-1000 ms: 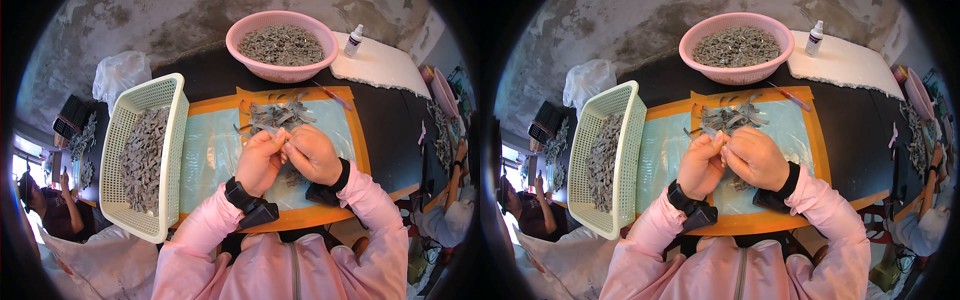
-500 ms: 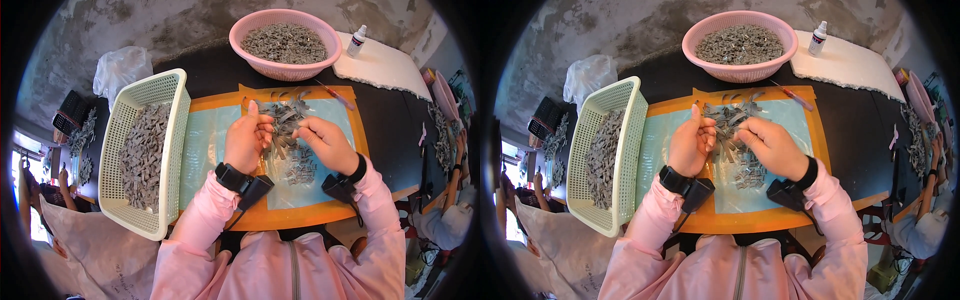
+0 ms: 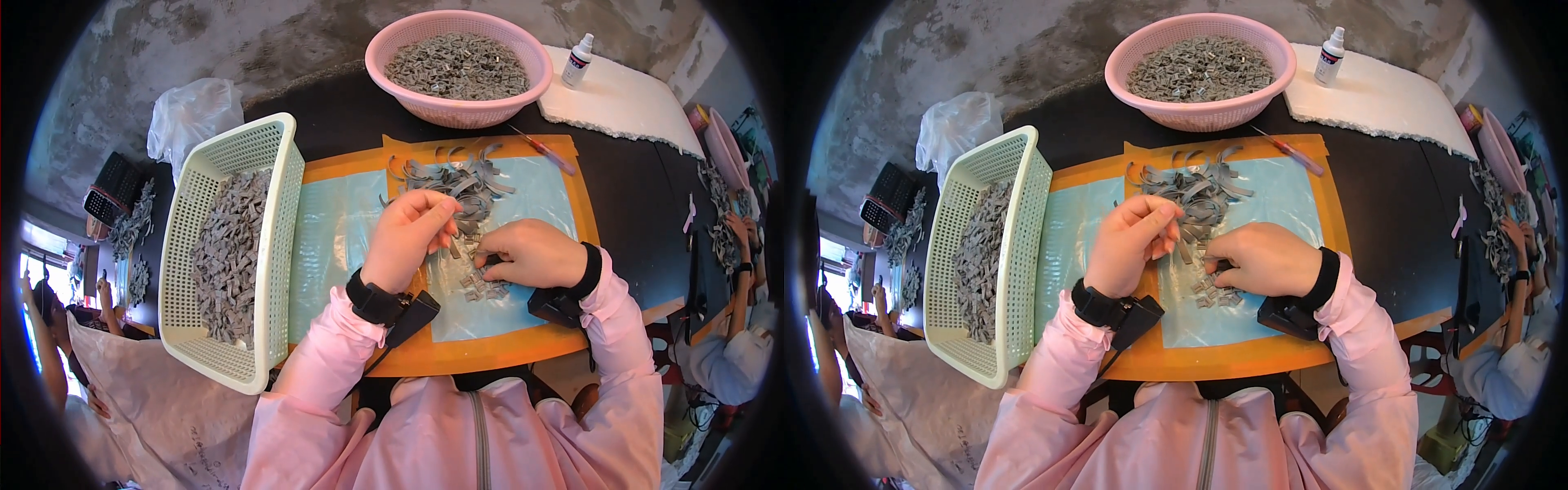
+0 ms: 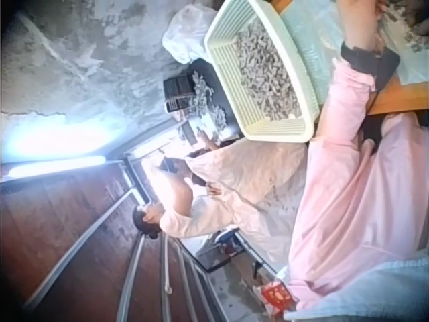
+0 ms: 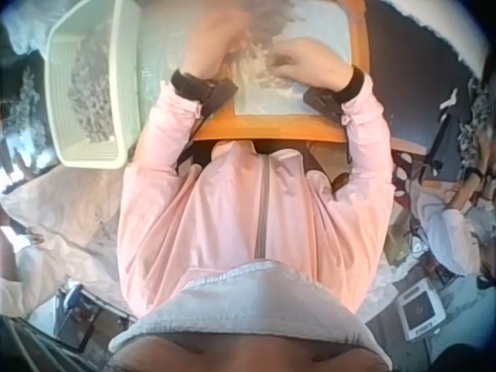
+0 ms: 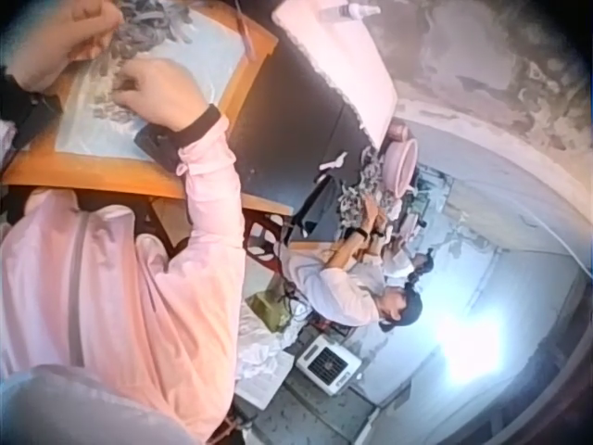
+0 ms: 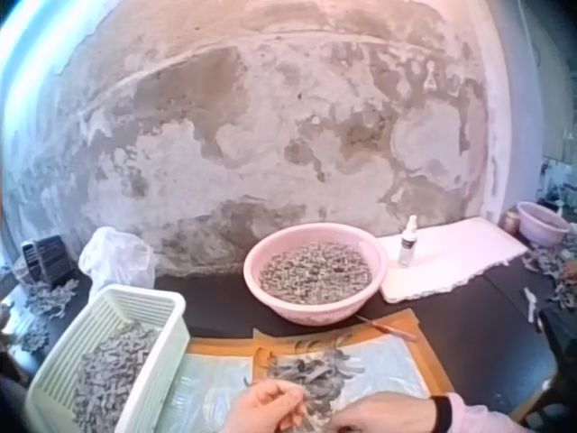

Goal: Sorting and inspecting small grey material components for shoe manufacturing at a workbench.

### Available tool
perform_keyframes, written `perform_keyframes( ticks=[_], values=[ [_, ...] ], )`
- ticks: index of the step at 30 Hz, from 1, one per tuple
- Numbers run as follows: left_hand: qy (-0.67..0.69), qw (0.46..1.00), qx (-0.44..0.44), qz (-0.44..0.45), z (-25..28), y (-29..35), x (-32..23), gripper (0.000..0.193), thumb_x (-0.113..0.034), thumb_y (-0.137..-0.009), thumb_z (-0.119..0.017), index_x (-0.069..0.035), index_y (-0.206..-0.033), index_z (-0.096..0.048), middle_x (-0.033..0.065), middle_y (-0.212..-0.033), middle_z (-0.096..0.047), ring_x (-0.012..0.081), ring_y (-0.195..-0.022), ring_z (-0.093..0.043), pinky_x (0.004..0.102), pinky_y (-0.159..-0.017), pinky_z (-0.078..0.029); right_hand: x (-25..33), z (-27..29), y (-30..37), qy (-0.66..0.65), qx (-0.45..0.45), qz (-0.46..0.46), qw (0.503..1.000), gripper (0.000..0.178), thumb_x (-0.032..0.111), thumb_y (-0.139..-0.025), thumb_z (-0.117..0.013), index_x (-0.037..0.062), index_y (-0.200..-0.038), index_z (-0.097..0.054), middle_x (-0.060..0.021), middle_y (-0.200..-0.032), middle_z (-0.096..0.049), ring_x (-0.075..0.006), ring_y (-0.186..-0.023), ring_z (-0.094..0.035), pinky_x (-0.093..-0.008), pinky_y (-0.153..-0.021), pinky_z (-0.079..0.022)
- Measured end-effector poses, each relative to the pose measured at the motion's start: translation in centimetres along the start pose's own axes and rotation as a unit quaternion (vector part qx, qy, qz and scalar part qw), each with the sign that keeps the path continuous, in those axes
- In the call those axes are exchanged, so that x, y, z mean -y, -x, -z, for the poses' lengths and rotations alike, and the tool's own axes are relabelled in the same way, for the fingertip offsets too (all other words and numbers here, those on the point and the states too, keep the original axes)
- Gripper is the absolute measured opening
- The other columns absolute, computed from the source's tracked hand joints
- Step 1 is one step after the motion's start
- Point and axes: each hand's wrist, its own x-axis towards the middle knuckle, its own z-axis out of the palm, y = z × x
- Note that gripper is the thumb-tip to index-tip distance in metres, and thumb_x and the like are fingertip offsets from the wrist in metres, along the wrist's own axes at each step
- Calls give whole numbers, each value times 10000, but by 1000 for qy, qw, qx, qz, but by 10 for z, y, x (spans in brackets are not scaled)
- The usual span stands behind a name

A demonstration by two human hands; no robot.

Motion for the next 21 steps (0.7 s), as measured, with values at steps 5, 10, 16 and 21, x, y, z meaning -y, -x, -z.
perform_keyframes(
  ticks=[5, 10, 16, 21],
  values=[
    [-72, 996, 3, -57, -5, 2, 11, 177, -166, -894, -544, -4, -948, -587, 24, -788, -585, 83, -722, -532, 205, -668, -424, 0, 6, 1, -80, -85, 5, 993, 175, 156, -722, -682, 60, -854, -620, -55, -607, -502, -174, -552, -483, -299, -534, -389],
    [-48, 998, 25, -29, -13, 8, 9, 199, -172, -896, -545, 3, -986, -576, 43, -864, -595, 100, -786, -548, 237, -737, -443, 7, 1, 0, -193, -258, -21, 946, 174, 112, -726, -705, 48, -865, -622, 31, -544, -363, -50, -477, -315, -214, -468, -285],
    [91, 995, 45, -10, -13, 7, 12, 201, -164, -892, -559, 3, -1002, -562, 55, -912, -614, 109, -813, -586, 243, -755, -478, 13, -18, -7, -166, -358, 1, 919, 198, 86, -709, -712, 48, -883, -625, 34, -532, -366, -49, -460, -321, -214, -460, -286],
    [140, 989, 50, 3, -14, 7, 12, 190, -168, -893, -561, -2, -985, -559, 70, -941, -620, 112, -815, -598, 246, -760, -492, 12, -24, -10, -105, -412, 28, 905, 184, 67, -692, -702, 45, -856, -621, -21, -556, -433, -98, -463, -378, -241, -463, -322]
  ],
)
